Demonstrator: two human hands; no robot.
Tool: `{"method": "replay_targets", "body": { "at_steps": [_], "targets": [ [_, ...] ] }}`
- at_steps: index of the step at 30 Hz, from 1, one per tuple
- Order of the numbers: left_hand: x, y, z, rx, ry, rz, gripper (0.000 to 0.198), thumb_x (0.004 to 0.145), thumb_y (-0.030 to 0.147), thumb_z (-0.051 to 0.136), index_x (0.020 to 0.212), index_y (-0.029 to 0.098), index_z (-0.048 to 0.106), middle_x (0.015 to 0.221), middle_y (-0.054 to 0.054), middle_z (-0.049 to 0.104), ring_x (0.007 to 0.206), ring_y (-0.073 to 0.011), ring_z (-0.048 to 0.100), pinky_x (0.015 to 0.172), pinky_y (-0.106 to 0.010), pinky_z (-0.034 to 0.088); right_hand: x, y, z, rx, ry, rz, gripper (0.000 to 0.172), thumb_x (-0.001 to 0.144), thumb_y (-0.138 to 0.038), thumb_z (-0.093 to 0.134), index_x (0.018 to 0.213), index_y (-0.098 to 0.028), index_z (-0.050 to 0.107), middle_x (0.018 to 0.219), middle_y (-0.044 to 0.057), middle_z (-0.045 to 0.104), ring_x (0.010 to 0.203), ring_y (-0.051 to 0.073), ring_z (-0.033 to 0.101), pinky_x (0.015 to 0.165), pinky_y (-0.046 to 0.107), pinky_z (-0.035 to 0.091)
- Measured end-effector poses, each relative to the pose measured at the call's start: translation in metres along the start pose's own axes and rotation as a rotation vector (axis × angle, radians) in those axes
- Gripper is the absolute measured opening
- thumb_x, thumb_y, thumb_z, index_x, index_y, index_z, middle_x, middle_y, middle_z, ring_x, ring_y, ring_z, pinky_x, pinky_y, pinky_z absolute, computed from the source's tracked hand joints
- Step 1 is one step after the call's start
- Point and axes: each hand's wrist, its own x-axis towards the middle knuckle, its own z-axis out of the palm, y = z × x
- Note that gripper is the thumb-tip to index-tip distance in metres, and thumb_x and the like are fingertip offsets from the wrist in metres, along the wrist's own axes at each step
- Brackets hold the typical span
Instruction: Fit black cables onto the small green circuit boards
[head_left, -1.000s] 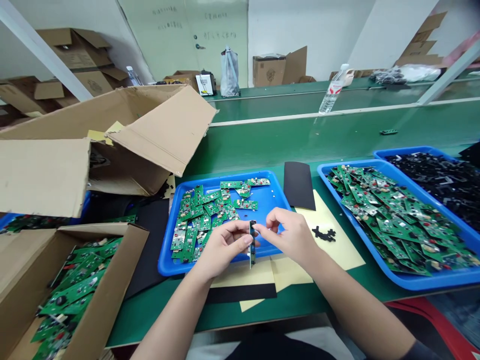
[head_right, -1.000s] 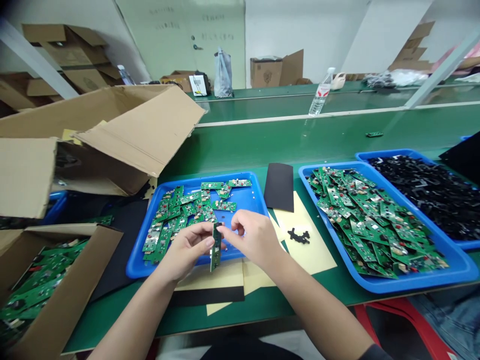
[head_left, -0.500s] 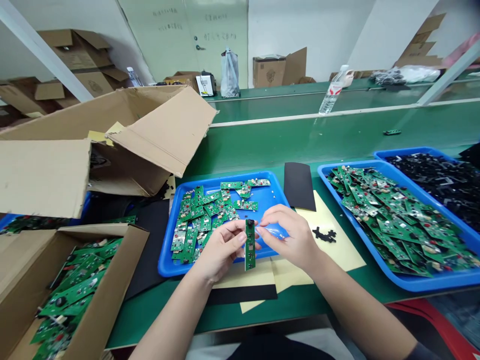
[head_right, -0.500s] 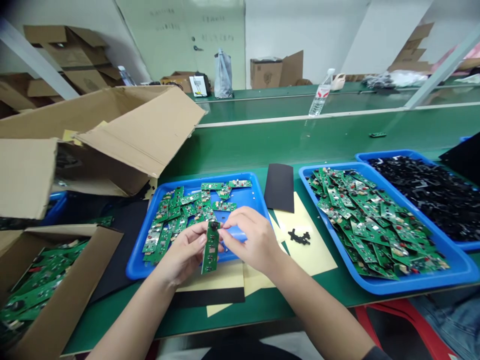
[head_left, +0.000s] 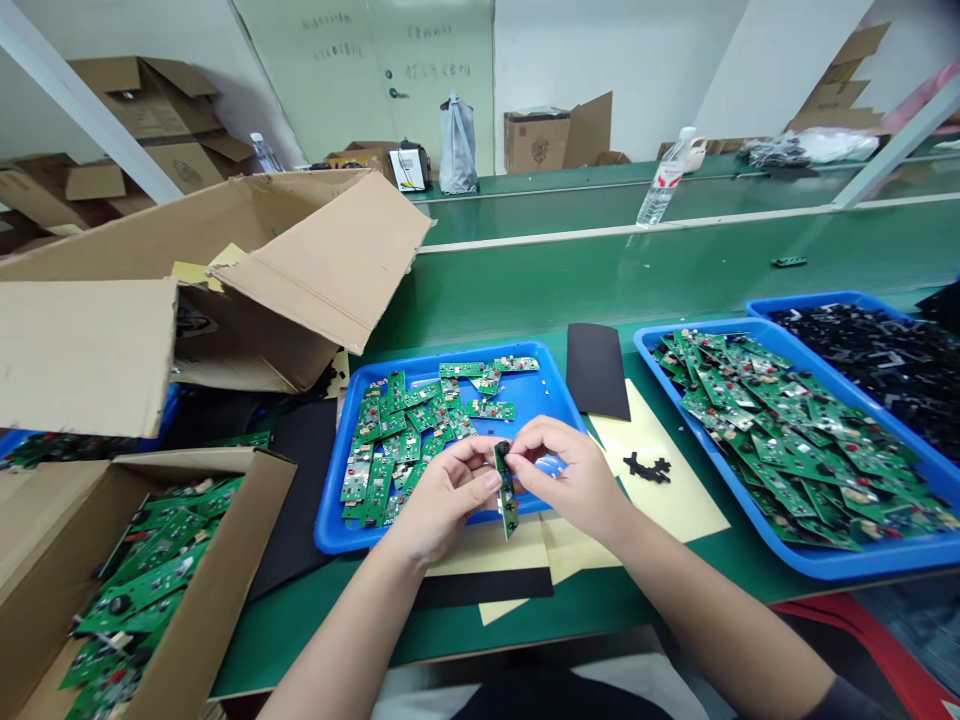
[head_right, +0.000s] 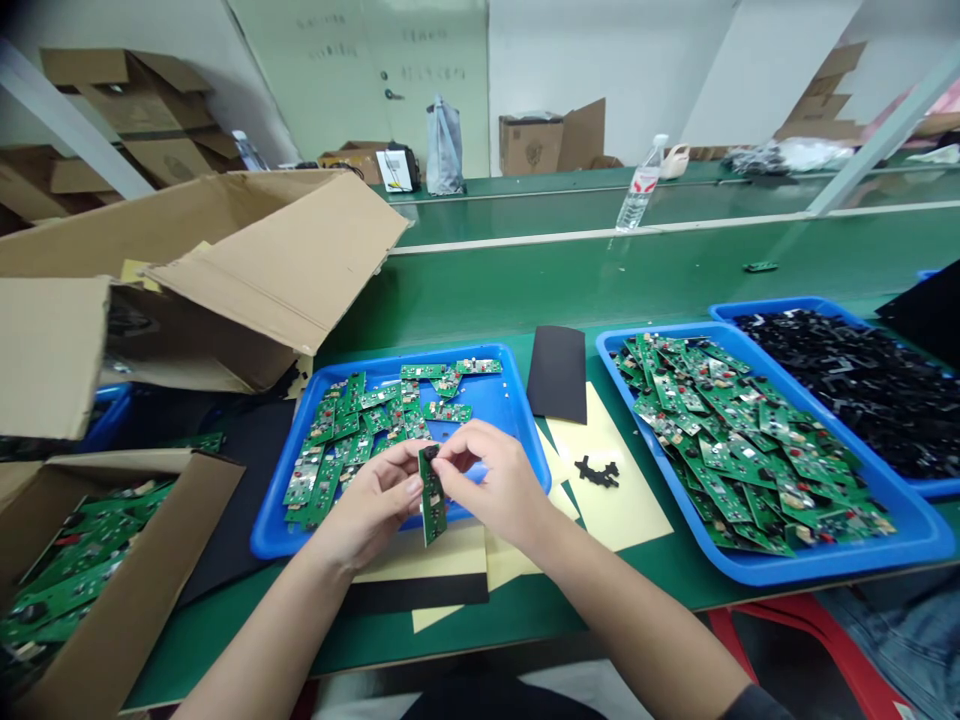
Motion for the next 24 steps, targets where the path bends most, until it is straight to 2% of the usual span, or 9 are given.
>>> {"method": "replay_targets", "body": {
  "at_steps": [3,8,10,14,18,21,24],
  "targets": [
    [0.0006,0.0007,0.0006,0.004,0.001,0.0,0.039,0.061,0.031,0.084,0.094,0.018,0.067,0.084,-0.002,0.063,0.069,-0.01,0.06,0.059,-0.018,0.051,0.0003,-0.0001,0.0006,-0.026,0.004,-0.028,0.012,0.082,-0.013,0.053,0.071,-0.02,0.054,0.068,0.001,0.058,0.062,0.013,0.057,0.055,0.024,0.049],
    [0.0009,0.0011,0.003,0.023,0.038,-0.004,0.039,0.061,0.033,0.084,0.092,0.017,0.068,0.085,-0.002,0.061,0.069,-0.0096,0.058,0.057,-0.017,0.051,0.002,0.0009,0.0026,-0.222,0.086,-0.235,0.015,0.08,-0.008,0.051,0.072,-0.02,0.053,0.069,0.002,0.058,0.065,0.014,0.057,0.059,0.026,0.049],
    [0.0005,0.0013,0.0042,0.028,0.039,0.001,0.035,0.062,0.033,0.083,0.089,0.016,0.068,0.081,-0.001,0.06,0.065,-0.0081,0.057,0.054,-0.015,0.05,0.0023,0.0024,0.003,-0.294,0.102,-0.274,0.016,0.08,-0.008,0.05,0.072,-0.02,0.053,0.07,0.003,0.059,0.066,0.015,0.058,0.06,0.027,0.049],
    [-0.0006,0.0036,0.0046,0.017,0.029,-0.007,0.029,0.062,0.033,0.083,0.078,0.015,0.067,0.072,0.0,0.06,0.057,-0.0068,0.057,0.051,-0.014,0.048,0.0014,0.0072,0.0022,-0.339,0.102,-0.27,0.017,0.082,-0.01,0.05,0.07,-0.021,0.053,0.068,0.003,0.059,0.065,0.016,0.057,0.058,0.028,0.048],
    [-0.0023,0.0062,0.0018,-0.016,-0.022,-0.049,0.033,0.062,0.036,0.083,0.081,0.015,0.067,0.076,-0.004,0.067,0.063,-0.0139,0.066,0.052,-0.017,0.05,0.0005,0.0099,-0.0016,-0.365,0.15,-0.245,0.018,0.083,-0.02,0.058,0.066,-0.021,0.052,0.06,0.002,0.056,0.057,0.016,0.053,0.052,0.029,0.045],
    [-0.0035,0.0062,0.0002,-0.047,-0.085,-0.061,0.033,0.066,0.038,0.079,0.085,0.014,0.067,0.08,-0.008,0.071,0.067,-0.0184,0.07,0.053,-0.019,0.052,0.0011,0.0079,-0.0048,-0.259,0.095,-0.196,0.008,0.087,-0.025,0.055,0.084,-0.019,0.06,0.074,0.005,0.064,0.069,0.018,0.061,0.061,0.031,0.051],
    [-0.004,0.0051,0.0003,-0.065,-0.123,-0.066,0.032,0.068,0.038,0.078,0.086,0.014,0.067,0.079,-0.008,0.071,0.067,-0.0191,0.071,0.052,-0.019,0.053,0.0019,0.0052,-0.0055,-0.181,0.029,-0.206,0.016,0.09,-0.024,0.052,0.101,-0.02,0.062,0.09,0.008,0.067,0.084,0.02,0.064,0.072,0.035,0.055]
  ]
}}
